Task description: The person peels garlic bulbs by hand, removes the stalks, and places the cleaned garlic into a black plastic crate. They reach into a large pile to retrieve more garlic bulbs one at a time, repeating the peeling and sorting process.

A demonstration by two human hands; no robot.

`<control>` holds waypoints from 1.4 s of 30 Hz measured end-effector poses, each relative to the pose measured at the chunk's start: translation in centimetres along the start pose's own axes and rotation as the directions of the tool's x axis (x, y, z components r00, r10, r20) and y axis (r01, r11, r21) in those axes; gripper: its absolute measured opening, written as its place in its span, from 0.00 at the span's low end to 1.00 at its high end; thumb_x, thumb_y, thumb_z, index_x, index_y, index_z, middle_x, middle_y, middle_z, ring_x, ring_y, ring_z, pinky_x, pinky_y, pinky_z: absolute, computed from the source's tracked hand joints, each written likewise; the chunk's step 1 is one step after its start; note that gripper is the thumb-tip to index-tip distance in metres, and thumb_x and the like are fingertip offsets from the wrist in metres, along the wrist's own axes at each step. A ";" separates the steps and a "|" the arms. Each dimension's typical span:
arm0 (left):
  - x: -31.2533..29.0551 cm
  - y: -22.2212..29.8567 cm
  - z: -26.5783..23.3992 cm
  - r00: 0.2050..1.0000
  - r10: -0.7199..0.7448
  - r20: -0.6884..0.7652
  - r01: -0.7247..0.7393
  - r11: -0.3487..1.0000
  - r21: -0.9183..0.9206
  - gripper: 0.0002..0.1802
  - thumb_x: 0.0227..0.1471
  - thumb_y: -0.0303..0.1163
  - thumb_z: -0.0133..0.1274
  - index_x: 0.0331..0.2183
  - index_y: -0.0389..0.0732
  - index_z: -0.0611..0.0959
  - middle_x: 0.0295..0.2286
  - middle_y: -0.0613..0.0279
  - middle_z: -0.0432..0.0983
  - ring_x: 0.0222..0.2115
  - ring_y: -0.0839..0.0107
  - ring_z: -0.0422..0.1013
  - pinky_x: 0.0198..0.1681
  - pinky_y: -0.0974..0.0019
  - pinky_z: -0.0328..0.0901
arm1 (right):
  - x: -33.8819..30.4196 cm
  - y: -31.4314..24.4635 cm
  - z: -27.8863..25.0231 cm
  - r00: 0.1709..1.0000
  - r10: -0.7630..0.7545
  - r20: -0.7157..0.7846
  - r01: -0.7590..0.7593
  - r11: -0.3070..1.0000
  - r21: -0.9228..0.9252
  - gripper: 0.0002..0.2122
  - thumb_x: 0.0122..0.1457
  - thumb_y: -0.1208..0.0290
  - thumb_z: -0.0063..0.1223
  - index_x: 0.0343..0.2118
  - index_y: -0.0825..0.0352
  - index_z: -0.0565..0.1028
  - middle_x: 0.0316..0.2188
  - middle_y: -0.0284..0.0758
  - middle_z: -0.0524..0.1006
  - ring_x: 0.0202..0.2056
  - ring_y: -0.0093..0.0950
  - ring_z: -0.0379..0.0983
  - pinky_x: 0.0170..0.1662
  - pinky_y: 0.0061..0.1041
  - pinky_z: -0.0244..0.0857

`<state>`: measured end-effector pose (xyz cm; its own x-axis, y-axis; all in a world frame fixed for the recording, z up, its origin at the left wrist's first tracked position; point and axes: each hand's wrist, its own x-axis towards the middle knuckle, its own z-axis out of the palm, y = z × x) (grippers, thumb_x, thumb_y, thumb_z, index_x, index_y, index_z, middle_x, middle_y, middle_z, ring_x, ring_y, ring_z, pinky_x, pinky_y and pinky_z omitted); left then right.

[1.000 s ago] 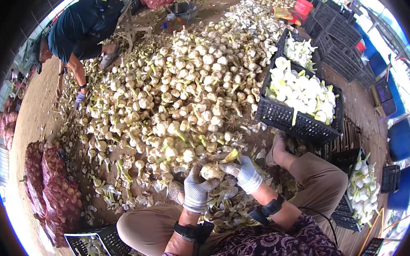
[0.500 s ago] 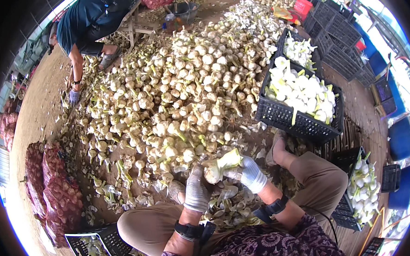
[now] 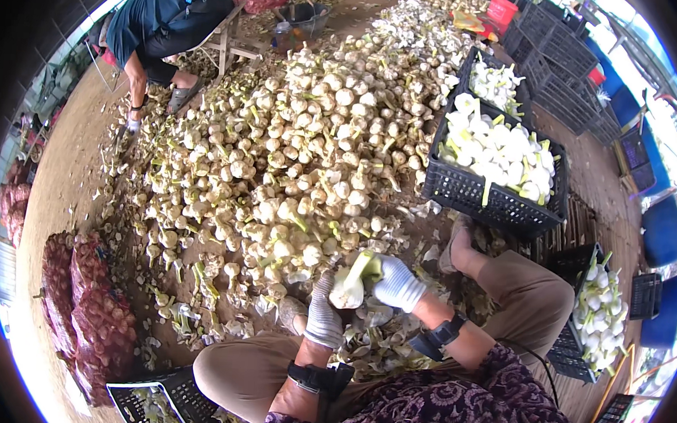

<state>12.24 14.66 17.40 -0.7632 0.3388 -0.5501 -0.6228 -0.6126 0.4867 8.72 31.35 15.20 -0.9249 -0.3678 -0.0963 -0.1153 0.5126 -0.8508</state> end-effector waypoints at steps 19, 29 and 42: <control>0.4 1.6 -0.1 0.846 0.486 -0.219 -0.465 0.874 0.144 0.15 0.42 0.13 0.48 0.34 0.38 0.75 0.27 0.62 0.74 0.25 0.76 0.70 0.31 0.73 0.67 | -1.8 -0.8 -1.2 0.919 0.393 -0.024 -0.138 0.380 0.914 0.06 0.49 0.78 0.53 0.31 0.72 0.76 0.24 0.31 0.76 0.25 0.19 0.71 0.29 0.17 0.65; -1.9 -0.5 1.8 0.935 0.010 0.353 -0.212 0.816 0.538 0.10 0.40 0.16 0.52 0.29 0.39 0.79 0.26 0.66 0.75 0.26 0.77 0.70 0.30 0.75 0.65 | -0.2 1.7 -0.7 0.874 0.448 -0.188 -0.154 0.624 0.766 0.07 0.48 0.79 0.55 0.32 0.70 0.78 0.26 0.31 0.77 0.27 0.22 0.71 0.33 0.21 0.68; 0.8 -1.7 2.4 0.956 0.289 0.056 -0.199 0.492 0.847 0.17 0.46 0.39 0.53 0.31 0.33 0.77 0.21 0.52 0.76 0.23 0.67 0.73 0.29 0.65 0.65 | -1.5 2.7 -0.7 0.785 0.608 -0.119 0.019 0.168 0.986 0.08 0.51 0.79 0.53 0.35 0.71 0.73 0.30 0.35 0.76 0.31 0.29 0.74 0.33 0.29 0.72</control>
<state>12.30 17.69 17.76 -0.9190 0.1871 -0.3470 -0.3008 0.2362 0.9240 9.50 33.83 13.41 -0.8394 0.1149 -0.5313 0.3201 -0.6855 -0.6540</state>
